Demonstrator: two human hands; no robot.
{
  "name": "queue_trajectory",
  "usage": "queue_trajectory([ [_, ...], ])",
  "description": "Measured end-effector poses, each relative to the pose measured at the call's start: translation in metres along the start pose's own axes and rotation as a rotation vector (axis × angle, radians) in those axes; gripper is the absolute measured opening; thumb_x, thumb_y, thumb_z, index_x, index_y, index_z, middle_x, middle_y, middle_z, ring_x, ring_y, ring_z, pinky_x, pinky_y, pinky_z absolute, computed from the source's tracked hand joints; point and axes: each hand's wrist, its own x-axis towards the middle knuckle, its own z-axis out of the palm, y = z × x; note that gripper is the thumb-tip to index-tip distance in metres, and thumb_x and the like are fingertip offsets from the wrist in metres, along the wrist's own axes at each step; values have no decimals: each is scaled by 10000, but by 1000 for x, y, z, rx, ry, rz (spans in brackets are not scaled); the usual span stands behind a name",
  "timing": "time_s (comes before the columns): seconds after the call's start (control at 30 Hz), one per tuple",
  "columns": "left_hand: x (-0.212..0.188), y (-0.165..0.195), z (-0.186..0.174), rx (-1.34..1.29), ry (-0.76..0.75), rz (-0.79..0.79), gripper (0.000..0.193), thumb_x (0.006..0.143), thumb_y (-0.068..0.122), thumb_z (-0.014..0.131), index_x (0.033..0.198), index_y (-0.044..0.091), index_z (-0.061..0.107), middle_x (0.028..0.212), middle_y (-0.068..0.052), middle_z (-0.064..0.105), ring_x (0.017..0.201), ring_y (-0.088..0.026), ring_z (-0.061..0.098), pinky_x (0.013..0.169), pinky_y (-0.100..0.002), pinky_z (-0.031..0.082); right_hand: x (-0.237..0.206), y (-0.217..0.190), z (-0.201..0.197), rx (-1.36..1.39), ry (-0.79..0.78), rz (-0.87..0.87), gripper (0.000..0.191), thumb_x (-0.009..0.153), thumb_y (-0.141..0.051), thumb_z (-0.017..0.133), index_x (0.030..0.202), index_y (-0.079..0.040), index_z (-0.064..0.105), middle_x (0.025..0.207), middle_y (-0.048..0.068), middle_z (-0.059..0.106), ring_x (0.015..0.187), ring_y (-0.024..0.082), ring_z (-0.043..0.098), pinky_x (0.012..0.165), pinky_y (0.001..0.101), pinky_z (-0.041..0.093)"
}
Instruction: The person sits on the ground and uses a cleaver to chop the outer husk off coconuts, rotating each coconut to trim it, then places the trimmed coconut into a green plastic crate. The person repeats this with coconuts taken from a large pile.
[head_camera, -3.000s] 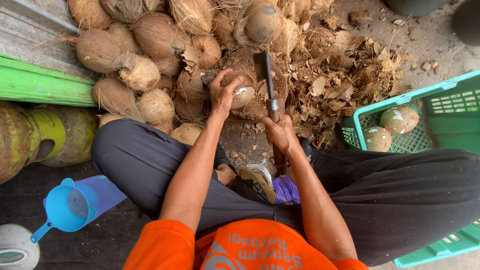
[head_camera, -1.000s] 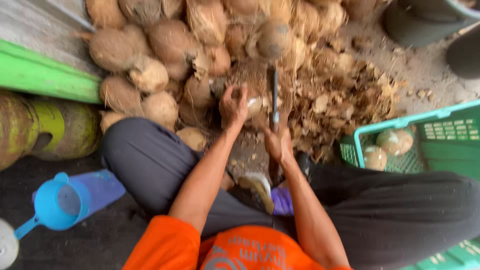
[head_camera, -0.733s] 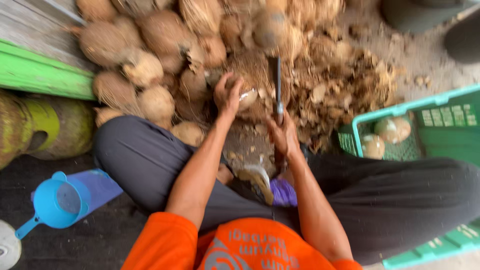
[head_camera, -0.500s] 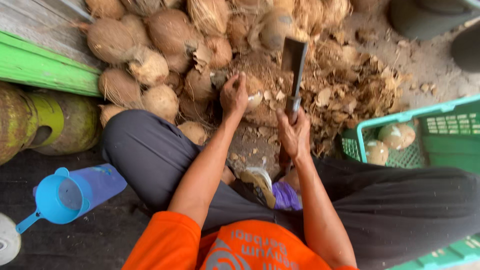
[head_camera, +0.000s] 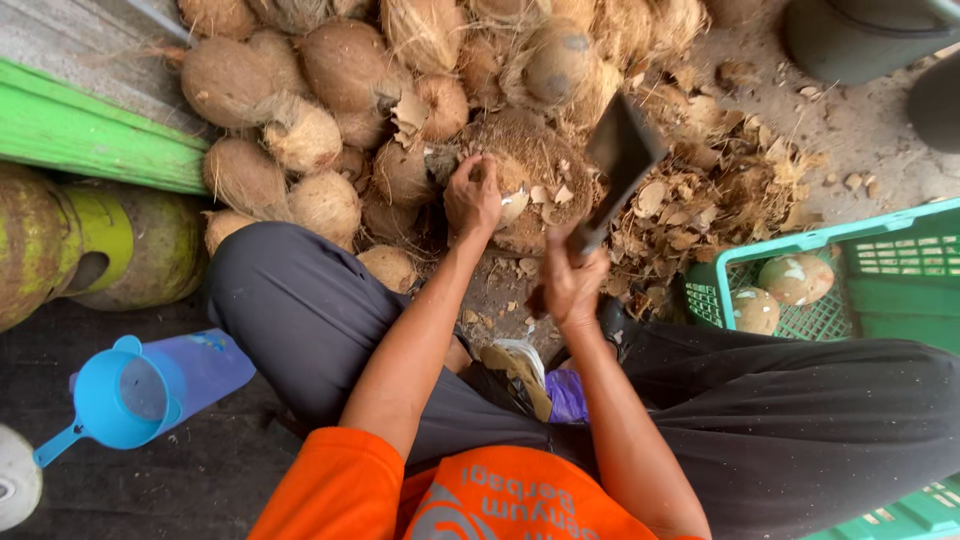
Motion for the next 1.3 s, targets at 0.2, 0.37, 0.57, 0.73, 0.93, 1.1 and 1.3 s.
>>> queue_trajectory([
  [0.2, 4, -6, 7, 13, 66, 33, 619, 951, 668, 444, 1292, 212, 689, 1138, -163, 742, 937, -305, 682, 714, -417, 524, -2, 7, -1, -235, -119, 253, 155, 964, -254, 661, 879, -124, 661, 623, 8, 583, 456, 105, 512, 381, 281, 460],
  [0.37, 4, -9, 7, -20, 32, 56, 622, 940, 652, 449, 1284, 195, 696, 1284, -139, 679, 1095, -317, 675, 863, -458, 549, 3, 13, 0, -137, -84, 103, 368, 1060, -283, 666, 773, -63, 595, 630, 59, 589, 485, 144, 523, 425, 317, 454],
  [0.57, -6, -11, 11, -85, 76, 112, 568, 977, 645, 476, 1235, 194, 703, 1301, -108, 700, 1129, -305, 694, 929, -471, 572, 2, -3, 1, -433, -150, 322, 300, 1010, -289, 680, 797, -89, 613, 589, 28, 593, 444, 124, 522, 407, 318, 454],
  [0.73, -10, -11, 20, -50, 197, 152, 469, 936, 582, 587, 1163, 192, 712, 1232, -141, 711, 1094, -325, 654, 917, -510, 551, 4, 1, 2, -285, -28, -17, 271, 1027, -282, 662, 856, -81, 595, 633, 34, 527, 516, 134, 443, 448, 335, 375],
  [0.93, -7, -15, 21, -180, 175, 389, 391, 972, 548, 606, 1079, 188, 715, 1171, -126, 753, 1099, -230, 686, 920, -457, 554, 12, 26, -1, -554, -166, 464, 421, 1027, -380, 685, 826, -40, 541, 654, 50, 481, 508, 162, 414, 443, 367, 393],
  [1.1, -8, -8, 6, -80, 46, 193, 466, 923, 566, 597, 1066, 126, 654, 935, -120, 738, 857, -287, 706, 752, -454, 558, 11, 24, -7, -474, -162, 282, 364, 956, -410, 695, 823, -72, 664, 627, 33, 610, 553, 143, 562, 523, 373, 467],
  [1.3, -24, -8, 15, -101, 179, 328, 479, 950, 571, 595, 1034, 101, 639, 953, -102, 692, 861, -293, 663, 734, -476, 514, 3, 25, -9, -420, -87, 151, 450, 988, -405, 730, 821, -8, 599, 641, 79, 513, 597, 166, 472, 535, 424, 435],
])
